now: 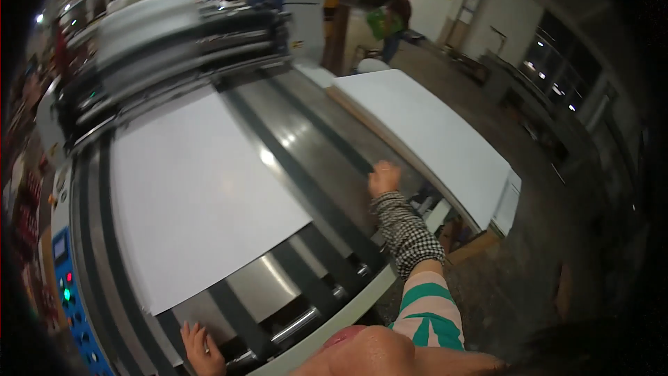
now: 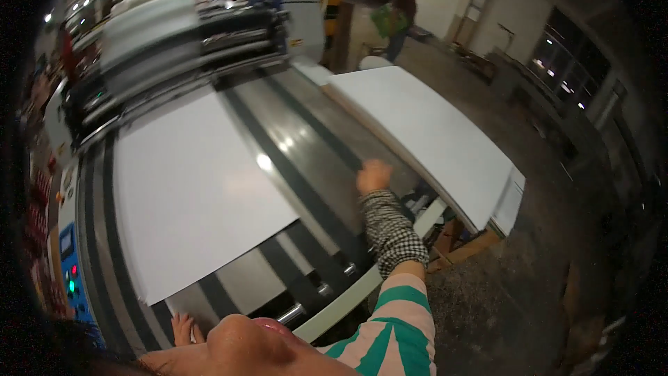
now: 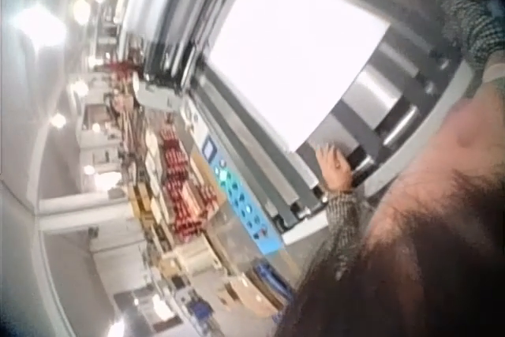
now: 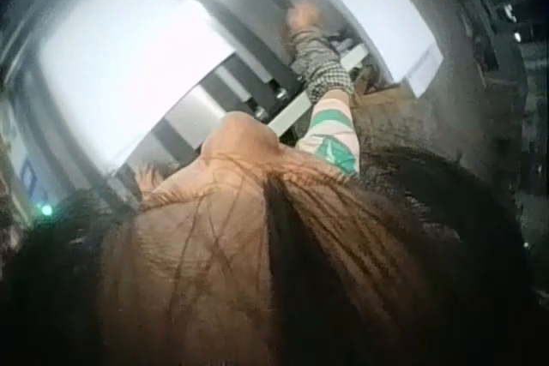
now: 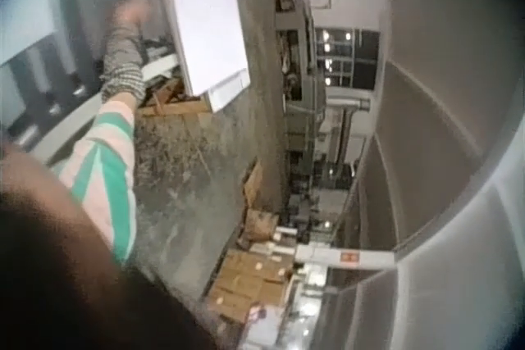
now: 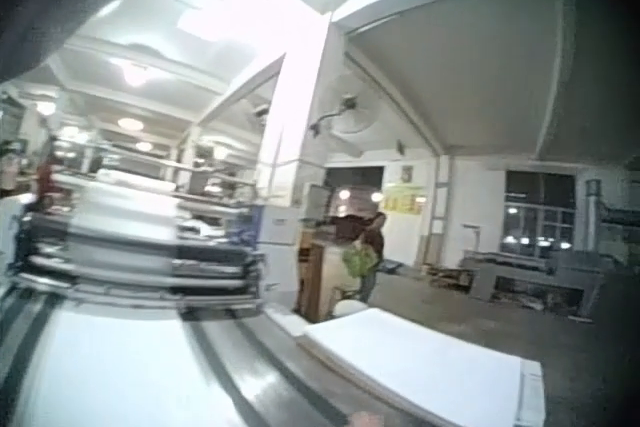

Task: Feeding large sheets of paper into a processing machine and organizing stacks of paper.

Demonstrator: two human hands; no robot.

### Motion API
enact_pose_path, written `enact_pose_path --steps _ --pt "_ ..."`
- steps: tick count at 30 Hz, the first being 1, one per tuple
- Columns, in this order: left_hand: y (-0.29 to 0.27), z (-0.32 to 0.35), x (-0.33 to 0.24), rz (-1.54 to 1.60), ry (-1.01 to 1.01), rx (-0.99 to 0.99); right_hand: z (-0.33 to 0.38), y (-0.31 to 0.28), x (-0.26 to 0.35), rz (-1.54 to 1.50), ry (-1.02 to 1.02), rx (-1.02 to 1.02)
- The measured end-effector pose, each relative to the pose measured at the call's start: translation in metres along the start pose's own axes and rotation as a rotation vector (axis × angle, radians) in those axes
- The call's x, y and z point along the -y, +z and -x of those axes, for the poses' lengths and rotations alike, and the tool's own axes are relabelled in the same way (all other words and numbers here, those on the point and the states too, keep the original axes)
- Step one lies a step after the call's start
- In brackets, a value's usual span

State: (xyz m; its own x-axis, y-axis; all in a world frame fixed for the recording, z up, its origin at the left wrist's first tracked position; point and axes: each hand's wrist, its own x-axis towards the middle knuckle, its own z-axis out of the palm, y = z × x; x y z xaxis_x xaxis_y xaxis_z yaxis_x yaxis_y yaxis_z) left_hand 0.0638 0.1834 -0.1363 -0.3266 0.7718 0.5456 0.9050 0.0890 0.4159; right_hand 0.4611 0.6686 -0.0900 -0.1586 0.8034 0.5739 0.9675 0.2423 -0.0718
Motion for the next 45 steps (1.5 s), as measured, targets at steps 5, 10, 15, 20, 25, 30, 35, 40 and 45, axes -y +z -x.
enact_pose_path --steps 5,10,15,20,25,30,35,40,45 --pt "0.074 0.023 0.083 -0.057 0.144 0.218 0.038 -0.102 -0.178 0.228 0.803 0.370" --pt "0.071 -0.022 -0.055 0.177 0.069 0.117 0.037 -0.102 -0.172 0.336 0.654 0.581" --pt "0.041 -0.059 -0.180 0.264 0.011 0.301 0.026 -0.104 -0.133 0.131 0.355 0.418" --pt "0.063 -0.048 -0.221 0.535 -0.195 0.458 0.103 -0.096 0.071 -0.269 0.082 0.677" --pt "0.043 -0.045 -0.224 0.355 -0.416 0.669 0.202 -0.108 0.204 -0.880 -0.024 0.357" --pt "0.003 0.034 -0.123 0.756 -0.721 0.395 0.235 -0.110 0.229 -1.245 -0.510 0.388" --pt "-0.066 0.074 -0.096 0.823 -1.051 0.070 0.219 -0.104 0.169 -0.305 -0.123 0.474" --pt "-0.092 0.120 -0.102 1.022 -1.197 0.291 0.226 -0.121 0.166 -0.303 -0.305 0.624" --pt "-0.102 0.119 -0.103 1.095 -1.334 0.248 0.220 -0.115 0.179 -0.301 -0.376 0.703"
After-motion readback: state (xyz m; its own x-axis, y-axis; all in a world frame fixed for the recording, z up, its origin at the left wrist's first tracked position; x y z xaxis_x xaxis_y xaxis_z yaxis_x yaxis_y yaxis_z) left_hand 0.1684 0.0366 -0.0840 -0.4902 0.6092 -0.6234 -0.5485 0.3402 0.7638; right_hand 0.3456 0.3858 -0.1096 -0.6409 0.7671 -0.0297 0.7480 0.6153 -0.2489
